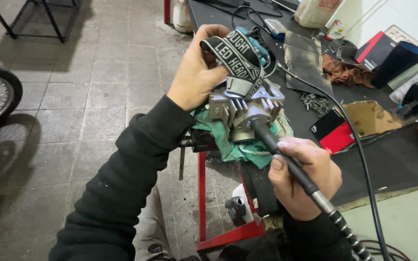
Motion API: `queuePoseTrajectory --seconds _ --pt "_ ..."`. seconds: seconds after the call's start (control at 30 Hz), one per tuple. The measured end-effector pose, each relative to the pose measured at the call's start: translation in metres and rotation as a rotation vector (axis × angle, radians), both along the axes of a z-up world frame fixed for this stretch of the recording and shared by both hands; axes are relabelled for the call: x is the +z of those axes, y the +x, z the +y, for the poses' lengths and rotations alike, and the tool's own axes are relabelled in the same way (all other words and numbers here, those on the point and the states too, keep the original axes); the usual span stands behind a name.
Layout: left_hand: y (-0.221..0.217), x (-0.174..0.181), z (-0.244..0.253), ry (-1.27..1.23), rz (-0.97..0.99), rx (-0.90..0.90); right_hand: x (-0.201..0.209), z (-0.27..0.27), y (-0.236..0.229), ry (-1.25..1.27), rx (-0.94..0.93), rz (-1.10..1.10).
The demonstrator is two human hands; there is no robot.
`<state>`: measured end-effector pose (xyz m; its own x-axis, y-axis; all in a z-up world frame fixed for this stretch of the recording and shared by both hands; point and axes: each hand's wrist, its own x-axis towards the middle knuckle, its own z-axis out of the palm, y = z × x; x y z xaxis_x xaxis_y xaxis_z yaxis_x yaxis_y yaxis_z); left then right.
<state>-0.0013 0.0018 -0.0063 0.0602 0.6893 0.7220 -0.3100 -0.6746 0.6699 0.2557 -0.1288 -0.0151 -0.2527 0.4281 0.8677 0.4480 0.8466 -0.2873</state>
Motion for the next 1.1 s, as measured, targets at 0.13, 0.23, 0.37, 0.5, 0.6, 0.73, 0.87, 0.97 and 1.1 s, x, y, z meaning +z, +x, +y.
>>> queuePoseTrajectory --seconds 0.13,0.23,0.37,0.5,0.6,0.73,0.87,0.97,1.1 --pt "0.000 -0.001 0.003 -0.019 -0.030 -0.040 0.003 -0.001 0.002 0.000 0.009 -0.042" --pt "0.001 0.001 0.002 -0.011 -0.027 -0.019 0.003 0.002 0.003 0.021 0.028 -0.043" --pt "0.001 0.000 0.002 -0.021 -0.026 -0.010 0.004 0.002 0.003 0.030 0.047 -0.021" --pt "0.001 0.003 -0.002 -0.021 0.010 0.041 0.005 0.002 0.004 0.015 0.090 -0.009" --pt "0.001 0.006 -0.005 -0.032 0.049 0.090 0.005 0.002 0.004 0.010 0.119 0.005" --pt "0.001 0.009 -0.005 -0.033 0.087 0.161 0.000 0.006 0.006 0.020 0.174 0.034" --pt "0.002 0.011 -0.005 -0.024 0.123 0.222 0.004 0.006 0.011 0.029 0.191 0.034" --pt "0.003 0.013 -0.008 -0.079 0.103 0.202 0.006 0.004 0.012 0.020 0.211 0.010" --pt "0.003 0.011 -0.006 -0.074 0.077 0.171 0.005 0.007 0.010 0.022 0.206 -0.032"
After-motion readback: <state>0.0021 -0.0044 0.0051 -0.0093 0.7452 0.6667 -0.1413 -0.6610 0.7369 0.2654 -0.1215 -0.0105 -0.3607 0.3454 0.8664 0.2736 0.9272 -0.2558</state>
